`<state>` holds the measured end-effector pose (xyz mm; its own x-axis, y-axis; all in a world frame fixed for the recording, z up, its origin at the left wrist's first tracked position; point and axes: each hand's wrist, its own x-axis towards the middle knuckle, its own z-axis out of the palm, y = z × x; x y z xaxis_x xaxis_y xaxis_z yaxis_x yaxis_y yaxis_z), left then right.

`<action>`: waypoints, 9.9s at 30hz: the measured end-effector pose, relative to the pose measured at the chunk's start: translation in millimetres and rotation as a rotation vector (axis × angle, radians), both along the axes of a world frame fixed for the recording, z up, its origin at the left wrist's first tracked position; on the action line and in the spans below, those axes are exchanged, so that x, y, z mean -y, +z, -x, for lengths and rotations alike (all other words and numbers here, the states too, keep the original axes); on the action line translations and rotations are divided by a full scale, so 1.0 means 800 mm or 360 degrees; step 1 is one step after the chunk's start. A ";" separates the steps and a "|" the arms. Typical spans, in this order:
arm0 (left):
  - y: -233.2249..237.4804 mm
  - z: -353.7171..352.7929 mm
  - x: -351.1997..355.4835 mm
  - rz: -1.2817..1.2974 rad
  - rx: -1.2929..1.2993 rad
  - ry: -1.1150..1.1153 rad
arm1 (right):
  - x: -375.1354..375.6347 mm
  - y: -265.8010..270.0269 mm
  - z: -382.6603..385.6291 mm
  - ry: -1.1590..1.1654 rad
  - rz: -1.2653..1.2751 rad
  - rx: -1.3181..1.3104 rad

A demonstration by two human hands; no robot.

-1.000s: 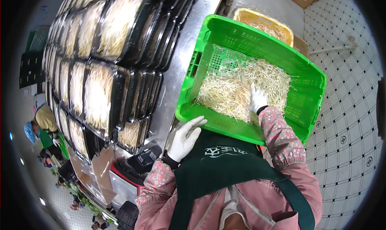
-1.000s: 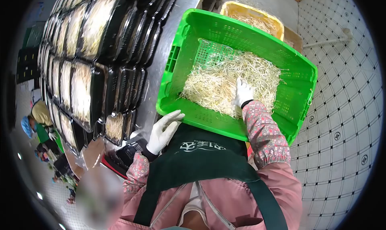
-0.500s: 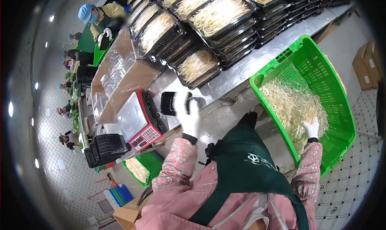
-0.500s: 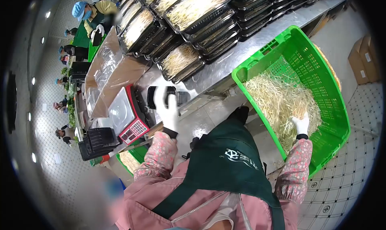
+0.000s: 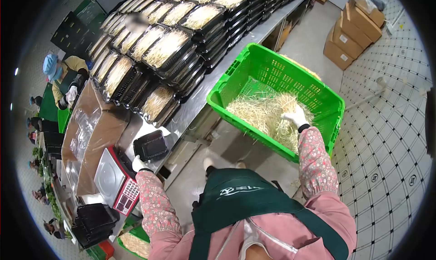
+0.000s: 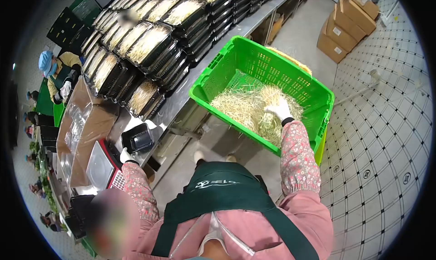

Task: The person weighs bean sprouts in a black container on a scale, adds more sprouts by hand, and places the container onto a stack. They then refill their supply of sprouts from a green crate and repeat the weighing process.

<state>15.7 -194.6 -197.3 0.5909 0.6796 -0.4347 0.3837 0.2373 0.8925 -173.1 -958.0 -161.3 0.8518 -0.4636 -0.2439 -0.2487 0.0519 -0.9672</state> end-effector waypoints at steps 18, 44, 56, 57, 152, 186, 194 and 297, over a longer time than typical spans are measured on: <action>0.343 0.116 0.082 -0.2490 0.0748 -0.0795 | -0.659 0.279 -0.229 0.1503 0.2463 0.0729; 0.225 0.126 -0.286 -0.2161 0.0318 -0.1159 | -1.082 0.196 -0.266 0.2685 0.1732 0.0982; 0.217 0.108 -0.258 -0.2272 0.0172 -0.1035 | -1.035 0.235 -0.301 0.2556 0.1934 0.1412; 0.217 0.108 -0.257 -0.2257 0.0131 -0.1034 | -1.023 0.246 -0.307 0.2482 0.1907 0.1359; 0.227 0.106 -0.291 -0.1744 0.0374 -0.1001 | -0.838 0.036 -0.279 0.1817 0.1732 0.0420; 0.250 0.243 -0.343 -0.0805 0.0602 -0.0038 | -1.051 0.234 -0.297 0.2557 0.1399 0.1272; 0.253 0.241 -0.362 -0.1378 0.0312 -0.0293 | -0.970 0.260 -0.348 0.1962 0.0731 0.0908; 0.328 0.186 -0.197 -0.1683 0.0778 -0.0708 | -0.561 0.235 -0.231 0.1199 -0.0043 0.0261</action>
<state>-133.1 -36.7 65.0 0.8048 0.2615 0.5328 -0.1792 -0.7487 0.6382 12.1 -509.5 26.3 0.9613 0.2604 -0.0903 -0.0798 -0.0505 -0.9955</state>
